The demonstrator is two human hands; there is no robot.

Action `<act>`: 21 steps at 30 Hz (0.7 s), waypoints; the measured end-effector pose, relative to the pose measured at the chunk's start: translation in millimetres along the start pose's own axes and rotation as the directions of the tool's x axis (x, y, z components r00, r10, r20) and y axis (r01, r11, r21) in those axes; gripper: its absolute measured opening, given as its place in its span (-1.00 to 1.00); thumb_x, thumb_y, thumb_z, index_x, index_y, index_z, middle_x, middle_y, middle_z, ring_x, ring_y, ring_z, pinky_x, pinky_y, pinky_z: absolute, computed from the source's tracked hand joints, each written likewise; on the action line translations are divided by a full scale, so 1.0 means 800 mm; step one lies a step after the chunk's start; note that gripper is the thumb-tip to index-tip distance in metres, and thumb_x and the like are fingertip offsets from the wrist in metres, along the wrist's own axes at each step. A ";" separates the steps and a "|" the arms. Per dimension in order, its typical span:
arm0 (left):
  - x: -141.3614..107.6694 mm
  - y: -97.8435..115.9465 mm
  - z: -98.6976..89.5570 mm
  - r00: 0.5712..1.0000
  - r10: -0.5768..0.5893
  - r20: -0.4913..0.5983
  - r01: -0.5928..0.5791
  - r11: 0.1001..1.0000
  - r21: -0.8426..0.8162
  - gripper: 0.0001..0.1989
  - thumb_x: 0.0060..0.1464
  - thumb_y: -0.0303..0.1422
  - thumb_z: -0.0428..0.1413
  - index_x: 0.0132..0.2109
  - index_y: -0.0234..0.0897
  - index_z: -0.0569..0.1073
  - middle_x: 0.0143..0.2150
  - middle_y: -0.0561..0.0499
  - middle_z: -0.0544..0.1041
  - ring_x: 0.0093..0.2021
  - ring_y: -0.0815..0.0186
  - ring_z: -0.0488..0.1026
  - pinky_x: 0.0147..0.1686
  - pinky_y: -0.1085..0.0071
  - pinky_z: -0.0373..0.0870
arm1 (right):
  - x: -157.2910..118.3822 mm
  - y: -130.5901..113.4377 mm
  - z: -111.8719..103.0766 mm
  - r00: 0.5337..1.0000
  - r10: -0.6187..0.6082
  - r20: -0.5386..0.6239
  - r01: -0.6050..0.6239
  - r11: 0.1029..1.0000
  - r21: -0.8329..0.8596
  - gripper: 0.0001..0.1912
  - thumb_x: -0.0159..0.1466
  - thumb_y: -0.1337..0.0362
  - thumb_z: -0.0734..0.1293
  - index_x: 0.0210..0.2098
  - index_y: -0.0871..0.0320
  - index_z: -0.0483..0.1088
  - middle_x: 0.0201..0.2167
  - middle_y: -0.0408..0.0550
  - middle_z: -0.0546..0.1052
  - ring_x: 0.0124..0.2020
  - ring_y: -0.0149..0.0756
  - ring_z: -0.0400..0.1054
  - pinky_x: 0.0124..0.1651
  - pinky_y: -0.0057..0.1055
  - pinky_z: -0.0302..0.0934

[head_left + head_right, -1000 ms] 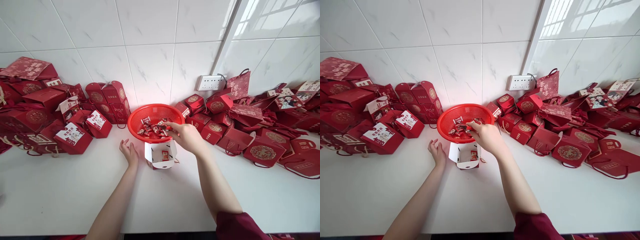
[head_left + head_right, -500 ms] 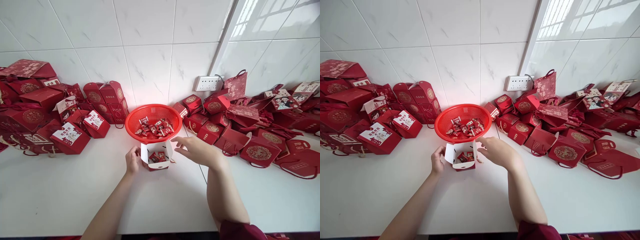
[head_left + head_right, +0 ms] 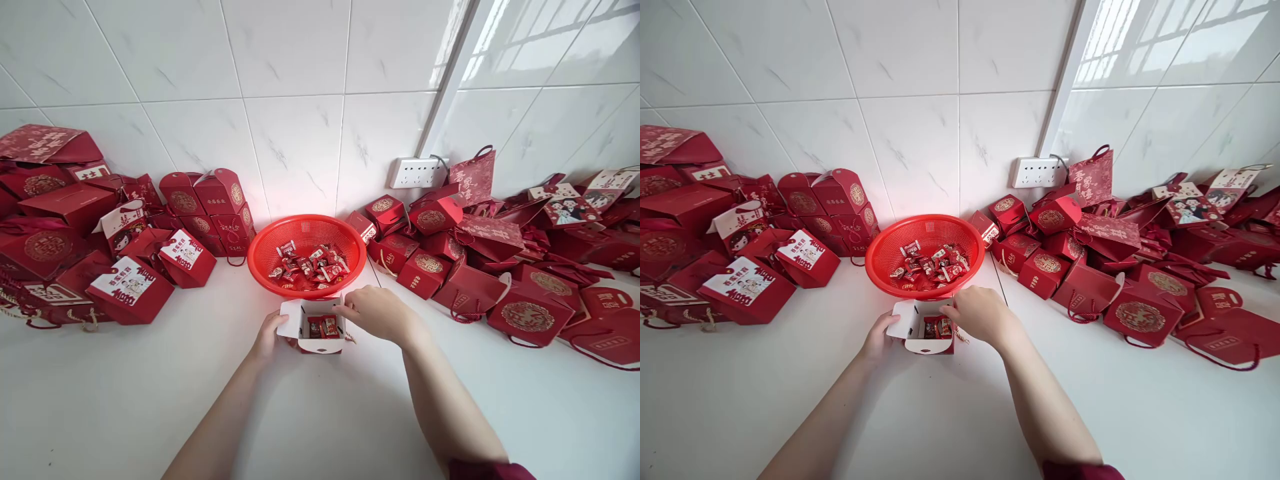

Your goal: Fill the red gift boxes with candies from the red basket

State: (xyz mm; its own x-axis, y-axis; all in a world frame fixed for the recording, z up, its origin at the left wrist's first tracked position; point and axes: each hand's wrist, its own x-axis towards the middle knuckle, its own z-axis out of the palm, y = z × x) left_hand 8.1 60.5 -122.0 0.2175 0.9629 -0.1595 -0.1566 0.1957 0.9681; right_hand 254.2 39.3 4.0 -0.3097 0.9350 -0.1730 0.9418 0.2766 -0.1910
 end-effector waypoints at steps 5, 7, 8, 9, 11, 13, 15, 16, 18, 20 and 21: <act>-0.007 0.003 0.002 0.999 0.019 -0.030 -0.021 0.996 -0.087 -0.71 -0.19 -0.27 0.11 -0.34 -0.38 0.57 -0.48 -0.07 0.55 -0.50 0.21 0.46 -0.53 0.37 0.33 | -0.007 0.010 0.001 0.999 0.027 0.024 -0.024 0.993 -0.113 -0.62 0.43 0.23 0.11 -0.43 0.15 0.42 -0.36 0.04 0.56 -0.34 -0.18 0.46 -0.42 -0.37 0.05; -0.015 0.009 -0.001 0.998 0.048 -0.043 -0.052 0.993 -0.105 -0.73 -0.23 -0.27 0.11 -0.38 -0.37 0.56 -0.50 -0.05 0.54 -0.51 0.23 0.44 -0.53 0.38 0.33 | -0.019 0.011 -0.004 1.000 -0.006 -0.012 0.005 0.993 -0.116 -0.60 0.43 0.23 0.11 -0.48 0.13 0.38 -0.42 0.01 0.55 -0.38 -0.20 0.45 -0.44 -0.36 0.02; -0.019 0.012 -0.003 0.997 0.063 -0.052 -0.068 0.992 -0.107 -0.75 -0.23 -0.27 0.11 -0.41 -0.36 0.55 -0.53 -0.04 0.52 -0.53 0.24 0.42 -0.54 0.38 0.31 | -0.026 0.011 -0.008 0.999 -0.032 -0.035 0.029 0.994 -0.104 -0.58 0.44 0.21 0.10 -0.50 0.12 0.37 -0.46 -0.01 0.54 -0.41 -0.21 0.43 -0.44 -0.36 0.01; -0.023 0.016 -0.006 0.995 0.078 -0.065 -0.085 0.991 -0.106 -0.77 -0.23 -0.27 0.11 -0.44 -0.35 0.53 -0.55 -0.03 0.50 -0.54 0.25 0.41 -0.56 0.39 0.29 | -0.032 0.010 -0.011 0.997 -0.055 -0.049 0.050 0.995 -0.088 -0.56 0.44 0.20 0.09 -0.51 0.11 0.36 -0.48 -0.02 0.53 -0.43 -0.22 0.42 -0.45 -0.36 0.00; -0.026 0.022 -0.012 0.991 0.101 -0.091 -0.109 0.990 -0.092 -0.79 -0.18 -0.26 0.12 -0.49 -0.33 0.51 -0.58 -0.01 0.47 -0.57 0.28 0.39 -0.58 0.40 0.27 | -0.038 0.008 -0.015 0.997 -0.074 -0.029 0.072 0.996 -0.053 -0.54 0.44 0.18 0.09 -0.52 0.10 0.37 -0.50 -0.04 0.53 -0.46 -0.23 0.41 -0.45 -0.36 0.03; -0.023 0.024 -0.017 0.991 0.094 -0.099 -0.101 0.993 -0.065 -0.80 -0.14 -0.28 0.15 -0.52 -0.35 0.50 -0.60 -0.01 0.47 -0.59 0.29 0.38 -0.59 0.41 0.25 | -0.037 0.007 -0.014 0.999 -0.051 0.011 0.051 0.998 -0.040 -0.55 0.43 0.19 0.11 -0.54 0.10 0.39 -0.49 -0.02 0.53 -0.45 -0.23 0.41 -0.44 -0.36 0.07; -0.017 0.021 -0.019 0.991 0.075 -0.106 -0.080 0.996 -0.042 -0.80 -0.11 -0.31 0.20 -0.55 -0.37 0.49 -0.62 -0.02 0.47 -0.62 0.30 0.37 -0.62 0.43 0.23 | -0.029 0.006 -0.009 1.000 -0.004 0.004 0.004 0.998 -0.059 -0.60 0.40 0.21 0.14 -0.51 0.11 0.43 -0.44 0.00 0.55 -0.42 -0.21 0.43 -0.42 -0.36 0.09; -0.013 0.018 -0.019 0.990 0.074 -0.119 -0.079 0.996 -0.040 -0.78 -0.10 -0.30 0.20 -0.56 -0.37 0.49 -0.63 -0.02 0.47 -0.62 0.29 0.38 -0.62 0.43 0.22 | -0.025 0.006 -0.006 1.000 0.019 -0.024 -0.021 0.998 -0.054 -0.64 0.39 0.21 0.16 -0.45 0.11 0.45 -0.40 0.01 0.57 -0.38 -0.19 0.45 -0.41 -0.36 0.10; -0.006 0.008 -0.016 0.983 0.088 -0.158 -0.098 0.994 -0.055 -0.74 -0.06 -0.25 0.17 -0.55 -0.36 0.49 -0.64 -0.01 0.46 -0.61 0.27 0.41 -0.63 0.43 0.23 | -0.018 0.007 -0.004 0.994 0.043 -0.097 -0.044 0.999 -0.006 -0.72 0.39 0.19 0.17 -0.31 0.09 0.47 -0.33 -0.01 0.59 -0.30 -0.18 0.47 -0.39 -0.38 0.10; -0.001 -0.004 -0.012 0.978 0.097 -0.184 -0.114 0.990 -0.084 -0.72 -0.05 -0.20 0.15 -0.52 -0.34 0.50 -0.66 -0.01 0.45 -0.60 0.24 0.43 -0.62 0.42 0.25 | -0.009 0.010 -0.008 0.986 0.050 -0.156 -0.043 0.998 0.047 -0.75 0.40 0.17 0.16 -0.22 0.07 0.44 -0.30 -0.05 0.59 -0.24 -0.19 0.47 -0.38 -0.40 0.11; 0.000 -0.009 -0.009 0.978 0.094 -0.187 -0.114 0.988 -0.100 -0.72 -0.05 -0.18 0.14 -0.50 -0.34 0.51 -0.65 -0.01 0.45 -0.58 0.22 0.45 -0.62 0.41 0.27 | -0.003 0.011 -0.013 0.983 0.059 -0.176 -0.051 0.997 0.049 -0.74 0.41 0.16 0.14 -0.21 0.07 0.43 -0.30 -0.05 0.59 -0.24 -0.18 0.47 -0.38 -0.41 0.11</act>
State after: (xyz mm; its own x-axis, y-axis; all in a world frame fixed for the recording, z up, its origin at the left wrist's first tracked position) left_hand 2.3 60.7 -130.5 0.0182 0.9947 -0.1013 -0.2760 0.1024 0.9557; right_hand 264.7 41.7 12.5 -0.2256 0.9742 -0.0108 0.9489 0.2172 -0.2289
